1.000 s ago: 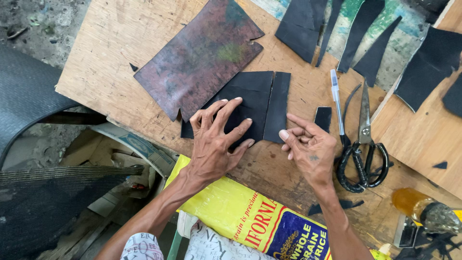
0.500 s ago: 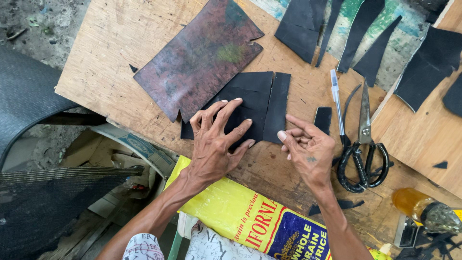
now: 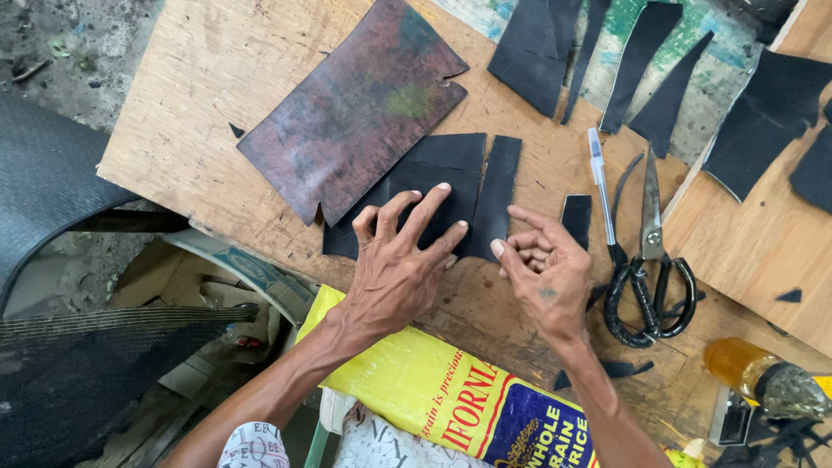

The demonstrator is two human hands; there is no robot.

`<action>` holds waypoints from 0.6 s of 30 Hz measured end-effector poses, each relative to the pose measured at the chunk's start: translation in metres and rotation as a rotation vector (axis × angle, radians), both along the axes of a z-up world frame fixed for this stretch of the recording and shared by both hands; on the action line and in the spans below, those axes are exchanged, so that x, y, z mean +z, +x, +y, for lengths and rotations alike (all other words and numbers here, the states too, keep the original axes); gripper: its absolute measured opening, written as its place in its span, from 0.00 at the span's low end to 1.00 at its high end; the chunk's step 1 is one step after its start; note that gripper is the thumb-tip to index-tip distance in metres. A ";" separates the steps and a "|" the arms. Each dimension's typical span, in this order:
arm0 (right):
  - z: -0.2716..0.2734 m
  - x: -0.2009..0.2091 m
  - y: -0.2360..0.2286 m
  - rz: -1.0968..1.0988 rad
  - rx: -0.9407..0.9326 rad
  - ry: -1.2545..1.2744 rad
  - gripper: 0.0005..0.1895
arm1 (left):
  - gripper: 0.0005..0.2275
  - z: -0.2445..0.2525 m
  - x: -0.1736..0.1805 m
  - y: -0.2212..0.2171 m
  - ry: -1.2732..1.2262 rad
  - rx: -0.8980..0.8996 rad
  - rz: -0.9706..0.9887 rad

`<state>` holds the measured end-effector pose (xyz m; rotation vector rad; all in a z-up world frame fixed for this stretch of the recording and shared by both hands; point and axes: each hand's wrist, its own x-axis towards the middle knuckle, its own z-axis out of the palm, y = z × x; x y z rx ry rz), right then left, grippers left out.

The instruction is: The person cuts black leather pieces on a wooden workbench using scissors. They align the pieces, trim edges, and occasionally use a marker to mark lines before cutting. The person also handles a reddish-brown leather piece and a small jar of adhesive.

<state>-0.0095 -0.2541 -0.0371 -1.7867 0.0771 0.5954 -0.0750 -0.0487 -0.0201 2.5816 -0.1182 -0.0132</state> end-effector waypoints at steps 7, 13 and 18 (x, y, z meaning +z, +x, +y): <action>0.004 0.018 0.006 0.023 0.080 -0.014 0.30 | 0.18 -0.003 0.000 -0.001 0.021 -0.009 0.042; 0.020 0.021 0.019 0.182 0.019 0.001 0.26 | 0.17 -0.002 -0.004 -0.001 -0.025 -0.016 0.019; 0.024 0.029 0.016 -0.008 0.179 -0.197 0.25 | 0.18 -0.001 -0.006 0.002 -0.035 -0.031 0.027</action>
